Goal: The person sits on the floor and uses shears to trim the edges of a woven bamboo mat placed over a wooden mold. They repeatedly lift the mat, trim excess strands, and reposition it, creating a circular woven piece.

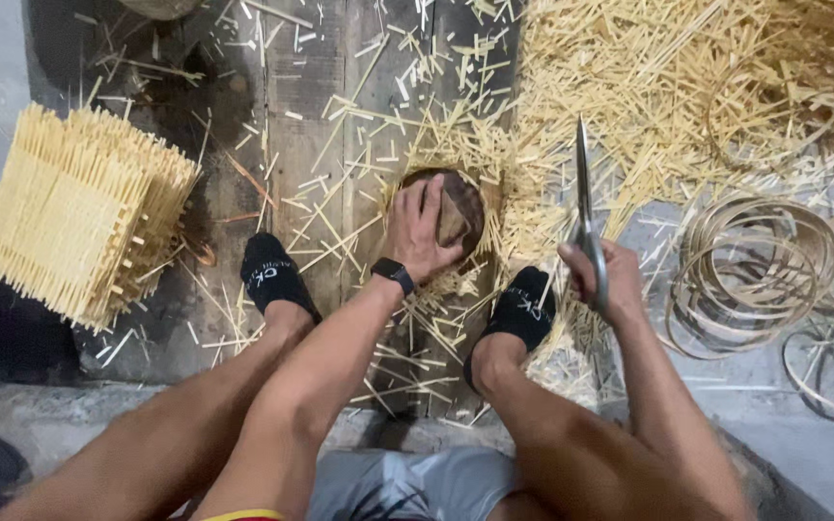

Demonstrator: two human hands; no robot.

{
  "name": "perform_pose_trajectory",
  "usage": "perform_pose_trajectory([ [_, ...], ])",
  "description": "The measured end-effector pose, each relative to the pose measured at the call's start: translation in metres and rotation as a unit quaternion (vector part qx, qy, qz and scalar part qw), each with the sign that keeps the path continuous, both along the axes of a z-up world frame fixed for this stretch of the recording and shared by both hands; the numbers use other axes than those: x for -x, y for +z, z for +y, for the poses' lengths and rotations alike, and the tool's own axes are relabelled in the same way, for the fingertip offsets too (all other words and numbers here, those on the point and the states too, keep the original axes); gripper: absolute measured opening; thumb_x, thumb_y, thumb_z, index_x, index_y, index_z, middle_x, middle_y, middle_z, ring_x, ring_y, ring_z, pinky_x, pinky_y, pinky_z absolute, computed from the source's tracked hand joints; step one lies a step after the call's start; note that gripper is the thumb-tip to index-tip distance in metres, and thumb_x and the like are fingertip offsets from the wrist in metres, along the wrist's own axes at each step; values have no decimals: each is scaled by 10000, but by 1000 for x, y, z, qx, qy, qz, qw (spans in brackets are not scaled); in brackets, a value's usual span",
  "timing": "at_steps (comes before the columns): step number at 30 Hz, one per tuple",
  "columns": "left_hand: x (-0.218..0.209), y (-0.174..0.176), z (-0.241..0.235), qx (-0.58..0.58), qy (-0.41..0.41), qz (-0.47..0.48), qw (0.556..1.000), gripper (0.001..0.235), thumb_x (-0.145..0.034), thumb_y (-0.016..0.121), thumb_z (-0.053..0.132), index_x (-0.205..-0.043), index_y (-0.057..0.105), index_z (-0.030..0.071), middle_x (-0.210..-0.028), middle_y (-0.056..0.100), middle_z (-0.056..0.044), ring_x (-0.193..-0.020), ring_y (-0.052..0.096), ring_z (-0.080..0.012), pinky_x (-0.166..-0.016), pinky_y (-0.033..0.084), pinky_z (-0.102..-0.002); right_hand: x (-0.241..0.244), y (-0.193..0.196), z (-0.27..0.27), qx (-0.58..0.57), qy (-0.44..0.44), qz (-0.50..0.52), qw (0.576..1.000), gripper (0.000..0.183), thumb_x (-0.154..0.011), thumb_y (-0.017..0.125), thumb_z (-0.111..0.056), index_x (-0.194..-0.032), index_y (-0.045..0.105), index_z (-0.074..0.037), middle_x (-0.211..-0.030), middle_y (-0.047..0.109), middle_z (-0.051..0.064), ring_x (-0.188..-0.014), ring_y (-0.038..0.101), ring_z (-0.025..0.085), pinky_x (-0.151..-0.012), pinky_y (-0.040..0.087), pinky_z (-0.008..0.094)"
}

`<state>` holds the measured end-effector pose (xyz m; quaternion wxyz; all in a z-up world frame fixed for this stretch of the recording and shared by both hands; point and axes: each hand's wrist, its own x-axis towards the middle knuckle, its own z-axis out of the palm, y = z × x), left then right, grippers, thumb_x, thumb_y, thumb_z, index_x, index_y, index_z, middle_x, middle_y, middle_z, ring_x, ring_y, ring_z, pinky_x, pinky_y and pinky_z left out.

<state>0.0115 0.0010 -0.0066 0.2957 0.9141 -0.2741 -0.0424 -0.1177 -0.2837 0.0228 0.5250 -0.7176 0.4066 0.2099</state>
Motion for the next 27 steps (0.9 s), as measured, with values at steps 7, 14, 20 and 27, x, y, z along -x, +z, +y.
perform_pose_trajectory([
  [7, -2, 8, 8, -20, -33, 12, 999, 1214, -584, 951, 283, -1547, 258, 21, -1404, 410, -246, -1261, 426, -473, -1109, 381, -556, -30, 40, 101, -278, -64, -20, 958, 379, -887, 735, -405, -832, 602, -55, -593, 565, 3, -453, 537, 111, -384, 460, 263],
  [14, -11, 31, 7, -97, -39, 41, 994, 1229, -538, 969, 356, -1529, 295, 86, -1459, 382, -227, -1328, 371, -470, -1117, 327, -587, -17, 19, 51, 1, 201, -5, 980, 586, -910, 711, -577, -782, 632, -11, -651, 595, 42, -577, 566, 182, -554, 482, 360],
  [20, 26, 36, -21, 18, 223, 135, 965, 1229, -627, 949, 460, -1539, 254, 16, -1496, 367, -269, -1387, 372, -443, -1169, 311, -594, -25, -8, 22, 367, 353, -93, 856, 584, -847, 718, -548, -1045, 650, -3, -892, 604, 181, -834, 611, 330, -681, 513, 455],
  [27, 25, 23, -31, 54, 137, 86, 985, 1082, -685, 852, 256, -1553, 268, -19, -1504, 404, -298, -1387, 403, -475, -1165, 353, -534, -32, -41, 15, 384, 373, -75, 841, 481, -856, 729, -467, -965, 669, -2, -947, 631, 198, -959, 622, 367, -802, 533, 499],
])
